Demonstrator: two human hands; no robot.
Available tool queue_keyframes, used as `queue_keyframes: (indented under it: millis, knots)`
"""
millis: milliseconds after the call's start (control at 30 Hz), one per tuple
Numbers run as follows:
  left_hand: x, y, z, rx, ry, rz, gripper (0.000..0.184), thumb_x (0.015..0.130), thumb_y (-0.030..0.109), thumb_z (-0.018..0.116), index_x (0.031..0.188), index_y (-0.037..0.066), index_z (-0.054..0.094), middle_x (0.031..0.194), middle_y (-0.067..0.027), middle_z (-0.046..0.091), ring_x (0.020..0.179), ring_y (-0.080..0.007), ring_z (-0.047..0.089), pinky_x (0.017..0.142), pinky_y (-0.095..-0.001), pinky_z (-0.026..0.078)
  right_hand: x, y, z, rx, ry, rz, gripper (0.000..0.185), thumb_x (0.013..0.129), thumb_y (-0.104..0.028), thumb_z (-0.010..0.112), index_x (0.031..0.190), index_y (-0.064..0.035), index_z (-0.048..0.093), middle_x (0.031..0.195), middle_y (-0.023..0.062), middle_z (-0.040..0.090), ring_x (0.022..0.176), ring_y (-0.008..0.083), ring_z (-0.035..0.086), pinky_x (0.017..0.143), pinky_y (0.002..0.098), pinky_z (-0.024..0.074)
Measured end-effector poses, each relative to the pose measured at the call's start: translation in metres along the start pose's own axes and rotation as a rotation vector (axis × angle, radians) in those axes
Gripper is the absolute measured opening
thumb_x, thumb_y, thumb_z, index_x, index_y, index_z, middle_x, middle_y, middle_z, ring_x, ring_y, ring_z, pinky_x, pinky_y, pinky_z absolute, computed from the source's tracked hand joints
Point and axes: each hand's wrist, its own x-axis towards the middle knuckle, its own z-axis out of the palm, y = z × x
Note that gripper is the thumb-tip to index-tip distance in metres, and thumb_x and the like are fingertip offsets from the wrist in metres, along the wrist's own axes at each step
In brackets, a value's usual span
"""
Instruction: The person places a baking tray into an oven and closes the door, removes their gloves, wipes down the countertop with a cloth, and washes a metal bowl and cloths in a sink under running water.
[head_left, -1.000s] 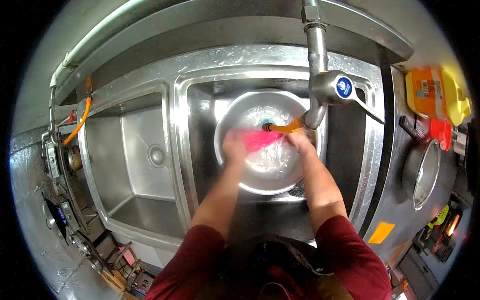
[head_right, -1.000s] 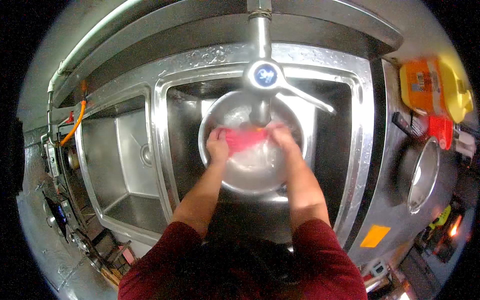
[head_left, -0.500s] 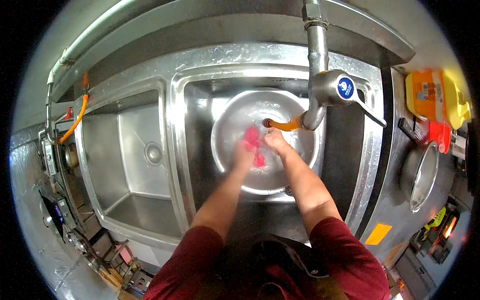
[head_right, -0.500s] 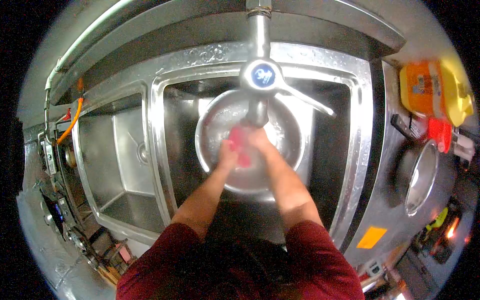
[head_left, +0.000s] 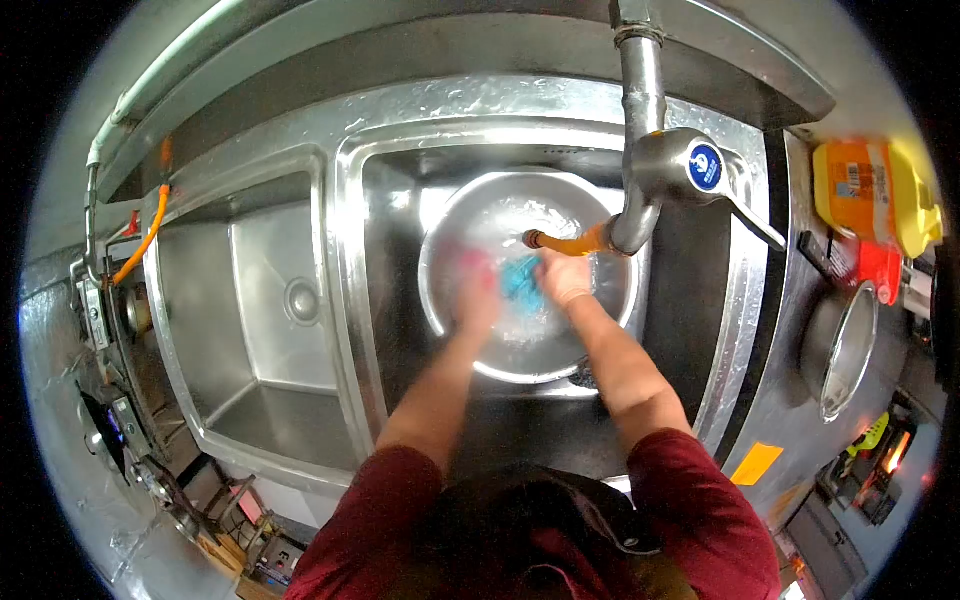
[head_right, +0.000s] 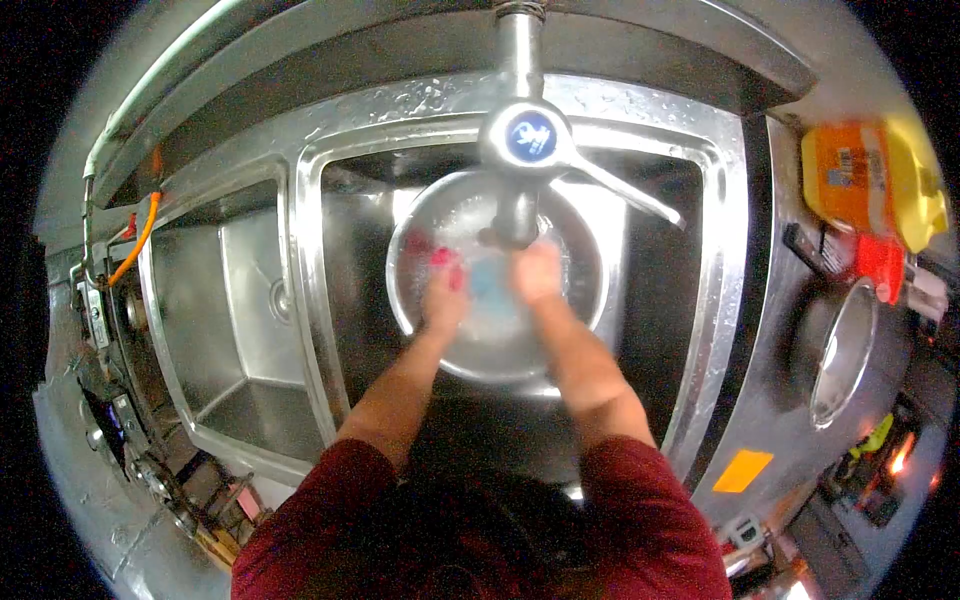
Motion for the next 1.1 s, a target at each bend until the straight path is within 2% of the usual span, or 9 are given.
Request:
queue_keyframes:
  millis: [233,300,433,533,700,800,867,967,1100]
  knots:
    - [0.008,0.014,0.009,-0.712,-0.162,-0.648,0.023,0.092,0.013,0.046,0.114,0.009,0.053,0.093,-0.0033,0.059,0.074,-0.0123,0.055,0.066,-0.0281,0.048,-0.01,-0.013,0.027,0.088,0.114,0.078,0.012,0.077,-0.016,0.059,0.08,-0.0052,0.063,0.074,0.0123,0.064,0.067,0.0286,0.061,0.07,0.0361,0.0476]
    - [0.019,0.005,0.004,-1.277,-0.049,-0.606,0.024,0.093,0.019,0.047,0.113,0.008,0.052,0.097,-0.0028,0.058,0.081,-0.0147,0.055,0.071,-0.0293,0.048,-0.017,-0.061,-0.044,1.298,0.094,0.462,0.009,0.082,-0.011,0.057,0.084,-0.0042,0.064,0.08,0.0071,0.066,0.076,0.0187,0.061,0.071,0.0311,0.0475]
    - [0.012,-0.016,0.03,-1.442,-0.273,-0.436,0.026,0.091,0.024,0.05,0.11,0.007,0.052,0.096,-0.0041,0.058,0.087,-0.0173,0.055,0.082,-0.035,0.045,-0.047,-0.091,0.01,0.193,0.282,-0.239,0.026,0.084,-0.02,0.057,0.107,-0.0099,0.062,0.093,0.0111,0.065,0.083,0.0272,0.063,0.068,0.037,0.0509]
    - [-0.002,0.037,0.004,-1.254,-0.378,-0.666,0.025,0.089,0.023,0.052,0.11,0.008,0.051,0.097,-0.0041,0.058,0.091,-0.0182,0.055,0.085,-0.0381,0.043,-0.012,-0.054,0.005,-0.044,-0.056,0.022,0.031,0.087,-0.029,0.051,0.111,-0.0119,0.06,0.089,0.0164,0.062,0.086,0.0342,0.06,0.07,0.0423,0.0502]
    - [0.018,0.023,-0.011,-0.76,-0.163,-0.707,0.02,0.086,0.016,0.055,0.103,0.006,0.051,0.092,-0.0035,0.057,0.087,-0.0178,0.055,0.078,-0.0344,0.045,0.012,0.011,-0.012,0.185,0.34,0.444,0.022,0.086,-0.025,0.048,0.087,-0.0047,0.054,0.089,0.0217,0.06,0.083,0.0397,0.058,0.073,0.0468,0.0464]
    - [0.004,-0.01,0.03,0.016,0.049,0.103,0.018,0.08,0.001,0.057,0.098,0.003,0.052,0.085,-0.0059,0.058,0.077,-0.0176,0.057,0.07,-0.0319,0.048,-0.015,0.022,0.075,-0.104,0.069,0.05,0.017,0.085,-0.017,0.044,0.091,-0.0035,0.054,0.089,0.0214,0.06,0.088,0.0375,0.058,0.074,0.047,0.0459]
    - [0.013,0.012,0.004,-0.04,-0.11,-0.097,0.015,0.081,0.0,0.056,0.096,0.003,0.053,0.085,-0.0066,0.059,0.077,-0.0169,0.057,0.07,-0.0309,0.048,-0.013,0.012,0.054,-0.208,-0.192,-0.079,0.022,0.084,-0.015,0.044,0.096,-0.0038,0.058,0.085,0.0184,0.062,0.085,0.0332,0.062,0.073,0.0467,0.0484]
    - [0.023,-0.01,0.008,-0.413,-0.021,-0.425,0.01,0.083,0.001,0.057,0.093,0.004,0.058,0.09,-0.0057,0.061,0.081,-0.0146,0.058,0.072,-0.0271,0.048,-0.004,0.009,0.005,0.009,0.249,0.454,0.016,0.079,-0.016,0.051,0.083,-0.0048,0.062,0.076,0.0162,0.062,0.075,0.0343,0.063,0.067,0.0465,0.0497]
    - [0.021,0.015,0.012,-0.806,-0.003,-0.407,0.015,0.086,0.007,0.058,0.101,0.005,0.06,0.093,-0.0034,0.063,0.079,-0.0122,0.059,0.072,-0.0269,0.05,-0.002,0.004,0.042,0.408,0.181,0.173,0.018,0.08,-0.021,0.062,0.083,-0.0033,0.064,0.067,0.0096,0.061,0.065,0.0173,0.057,0.064,0.0326,0.0461]
